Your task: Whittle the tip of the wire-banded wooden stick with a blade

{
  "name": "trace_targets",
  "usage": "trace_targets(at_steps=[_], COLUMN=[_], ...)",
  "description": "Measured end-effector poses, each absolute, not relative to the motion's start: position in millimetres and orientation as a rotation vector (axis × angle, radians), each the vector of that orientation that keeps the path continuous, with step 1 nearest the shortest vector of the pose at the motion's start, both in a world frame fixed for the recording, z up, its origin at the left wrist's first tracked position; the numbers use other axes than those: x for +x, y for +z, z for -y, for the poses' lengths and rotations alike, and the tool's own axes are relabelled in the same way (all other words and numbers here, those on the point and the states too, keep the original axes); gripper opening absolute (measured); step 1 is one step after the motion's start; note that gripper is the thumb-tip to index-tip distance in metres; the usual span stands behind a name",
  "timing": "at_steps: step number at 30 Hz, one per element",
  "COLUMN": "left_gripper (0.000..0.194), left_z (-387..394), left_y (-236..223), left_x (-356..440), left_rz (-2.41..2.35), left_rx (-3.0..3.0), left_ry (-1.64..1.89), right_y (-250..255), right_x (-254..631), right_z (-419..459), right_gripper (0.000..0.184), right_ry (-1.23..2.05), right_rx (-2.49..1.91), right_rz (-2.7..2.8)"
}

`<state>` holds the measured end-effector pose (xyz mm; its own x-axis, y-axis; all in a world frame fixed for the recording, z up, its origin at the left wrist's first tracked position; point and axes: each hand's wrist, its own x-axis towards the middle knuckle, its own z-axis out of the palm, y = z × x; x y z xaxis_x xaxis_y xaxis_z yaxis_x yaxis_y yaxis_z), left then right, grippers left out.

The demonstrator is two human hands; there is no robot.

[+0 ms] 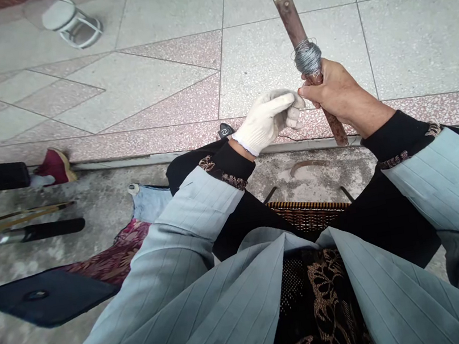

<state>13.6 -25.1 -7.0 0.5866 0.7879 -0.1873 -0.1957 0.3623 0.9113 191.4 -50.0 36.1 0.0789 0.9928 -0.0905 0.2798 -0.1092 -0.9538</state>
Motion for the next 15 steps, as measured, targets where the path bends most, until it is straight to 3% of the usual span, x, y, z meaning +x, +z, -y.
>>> trace_targets(at_steps=[15], left_gripper=[0.021], left_z=[17.0], left_y=[-11.6], left_x=[10.8], left_rz=[-0.626], left_rx=[1.091], left_ry=[0.635], right_y=[49.5], right_x=[195.8], right_z=[53.4], right_gripper=[0.037], right_ry=[1.144], right_rx=[-1.476], right_rz=[1.382])
